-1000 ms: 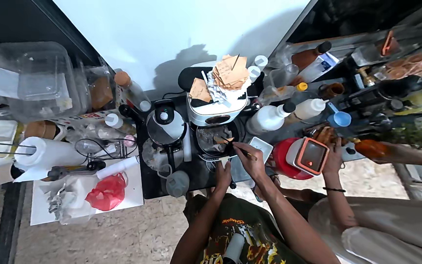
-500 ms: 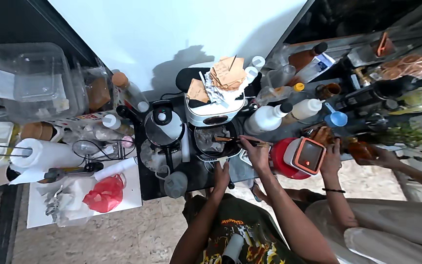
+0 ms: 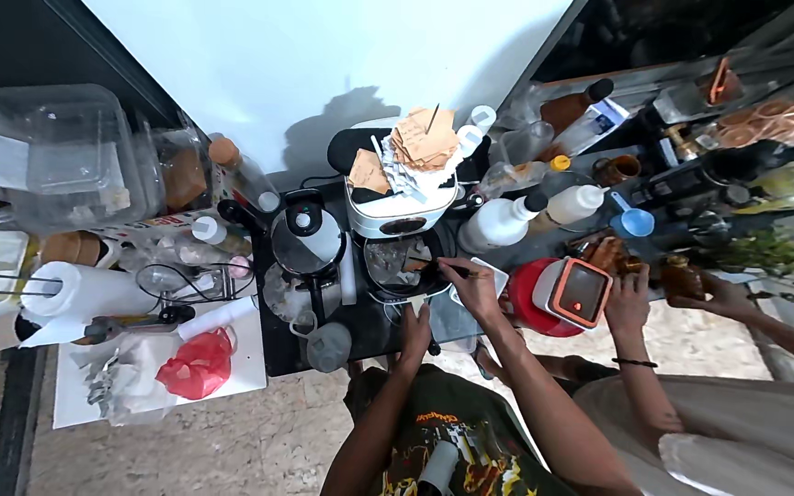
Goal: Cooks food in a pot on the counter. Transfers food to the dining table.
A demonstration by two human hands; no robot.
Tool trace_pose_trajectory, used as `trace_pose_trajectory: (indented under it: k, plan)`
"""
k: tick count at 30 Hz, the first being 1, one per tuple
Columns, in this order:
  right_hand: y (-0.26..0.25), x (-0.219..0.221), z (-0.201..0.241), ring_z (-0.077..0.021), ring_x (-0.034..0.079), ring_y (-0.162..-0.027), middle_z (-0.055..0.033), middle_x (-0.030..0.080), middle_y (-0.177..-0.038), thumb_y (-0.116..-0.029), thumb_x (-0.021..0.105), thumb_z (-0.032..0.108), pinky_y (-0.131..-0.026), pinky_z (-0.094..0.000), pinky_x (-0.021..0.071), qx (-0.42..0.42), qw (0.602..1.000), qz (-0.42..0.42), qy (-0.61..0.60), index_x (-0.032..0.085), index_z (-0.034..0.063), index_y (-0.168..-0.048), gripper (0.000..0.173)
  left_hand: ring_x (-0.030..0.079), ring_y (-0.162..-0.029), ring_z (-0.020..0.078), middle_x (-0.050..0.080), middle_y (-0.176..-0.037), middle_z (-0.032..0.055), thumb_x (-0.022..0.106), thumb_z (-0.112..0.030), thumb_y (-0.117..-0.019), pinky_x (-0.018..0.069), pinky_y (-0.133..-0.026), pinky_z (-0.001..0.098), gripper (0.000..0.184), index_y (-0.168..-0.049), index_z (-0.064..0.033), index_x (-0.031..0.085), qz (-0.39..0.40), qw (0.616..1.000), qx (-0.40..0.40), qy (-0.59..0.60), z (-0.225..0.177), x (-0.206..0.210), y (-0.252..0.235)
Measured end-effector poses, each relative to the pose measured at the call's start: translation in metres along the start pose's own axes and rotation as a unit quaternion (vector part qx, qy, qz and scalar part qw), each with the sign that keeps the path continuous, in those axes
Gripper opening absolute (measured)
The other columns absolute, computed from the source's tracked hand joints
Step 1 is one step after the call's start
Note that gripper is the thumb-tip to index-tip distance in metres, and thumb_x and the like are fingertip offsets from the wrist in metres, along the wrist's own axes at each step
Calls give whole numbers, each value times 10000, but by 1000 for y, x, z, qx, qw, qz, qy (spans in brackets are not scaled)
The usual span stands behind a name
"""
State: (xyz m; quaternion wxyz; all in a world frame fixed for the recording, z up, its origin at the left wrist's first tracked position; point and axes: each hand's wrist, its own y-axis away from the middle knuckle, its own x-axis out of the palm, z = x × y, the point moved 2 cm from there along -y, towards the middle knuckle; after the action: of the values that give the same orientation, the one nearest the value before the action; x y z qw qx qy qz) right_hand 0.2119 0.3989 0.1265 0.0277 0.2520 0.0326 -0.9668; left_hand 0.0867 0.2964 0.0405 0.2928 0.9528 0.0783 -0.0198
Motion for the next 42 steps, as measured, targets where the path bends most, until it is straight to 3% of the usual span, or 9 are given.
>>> trace_pose_trajectory:
  k: [9, 15, 20, 25, 33, 36, 40, 41, 42]
  plan:
    - [0, -12, 4, -79, 717, -1047, -34, 768, -1117, -1008, 662, 197, -971, -293, 584, -90, 993, 43, 66, 788, 102, -1103, 184, 512, -1371, 321, 475, -1501, 268, 503, -362, -1077, 436, -1147, 465, 590, -1496, 45, 427, 2, 1000, -2, -8, -1, 0, -1]
    - [-12, -5, -1, -94, 720, -1032, -18, 766, -1109, -1011, 660, 228, -968, -339, 583, -74, 990, 75, 97, 787, 133, -1106, 185, 502, -1380, 318, 474, -1504, 263, 504, -348, -1077, 432, -1150, 464, 574, -1490, 44, 436, 4, 1000, 5, -8, 0, 0, -1]
    - [-20, -4, 2, -109, 734, -971, -35, 777, -1053, -984, 695, 181, -931, -368, 598, -31, 995, 50, 76, 792, 113, -1081, 154, 508, -1373, 316, 478, -1499, 261, 512, -350, -1075, 442, -1142, 460, 569, -1481, 43, 448, 3, 1000, 5, -3, 1, 0, -1]
    - [-21, -2, -9, -154, 761, -908, -50, 781, -1026, -973, 715, 132, -869, -389, 655, 51, 997, -1, -53, 777, 67, -1077, 138, 496, -1386, 312, 477, -1504, 253, 519, -356, -1070, 437, -1150, 462, 569, -1477, 37, 457, 4, 1000, 5, 2, 2, 1, -3]
    - [-10, -20, -10, -335, 759, -911, -212, 753, -1055, -981, 681, 51, -831, -463, 662, 160, 930, -93, -317, 703, -85, -1133, 205, 569, -1304, 316, 541, -1428, 260, 520, -362, -1070, 478, -1107, 476, 549, -1442, 40, 494, -6, 1000, 0, -5, -9, -5, 3]
    - [0, -31, -6, -319, 752, -924, -215, 744, -1058, -1013, 628, 54, -850, -444, 652, 190, 903, -104, -370, 677, -96, -1148, 208, 582, -1276, 335, 545, -1416, 274, 492, -375, -1080, 484, -1092, 492, 570, -1463, 47, 471, -8, 1000, -11, 3, -21, -10, 4]
    - [18, -55, 9, -264, 754, -899, -195, 748, -1045, -1036, 563, 37, -831, -379, 649, 205, 876, -127, -417, 664, -103, -1148, 206, 652, -968, 297, 646, -1132, 235, 493, -388, -1082, 547, -898, 473, 526, -1392, 37, 521, -27, 999, -16, 11, -37, -13, -12]
    - [23, -61, 12, -251, 753, -887, -189, 747, -1039, -1037, 559, 32, -819, -364, 650, 207, 869, -137, -429, 658, -105, -1148, 202, 656, -952, 287, 654, -1106, 225, 519, -391, -1071, 551, -886, 468, 526, -1382, 33, 523, -33, 999, -14, 6, -43, -14, -17]
    - [28, -67, 15, -246, 752, -887, -188, 745, -1042, -1034, 563, 28, -814, -356, 651, 208, 860, -146, -442, 654, -110, -1154, 204, 657, -1030, 297, 654, -1172, 238, 557, -392, -1055, 541, -937, 478, 550, -1404, 30, 511, -36, 999, -12, 9, -50, -15, -22]
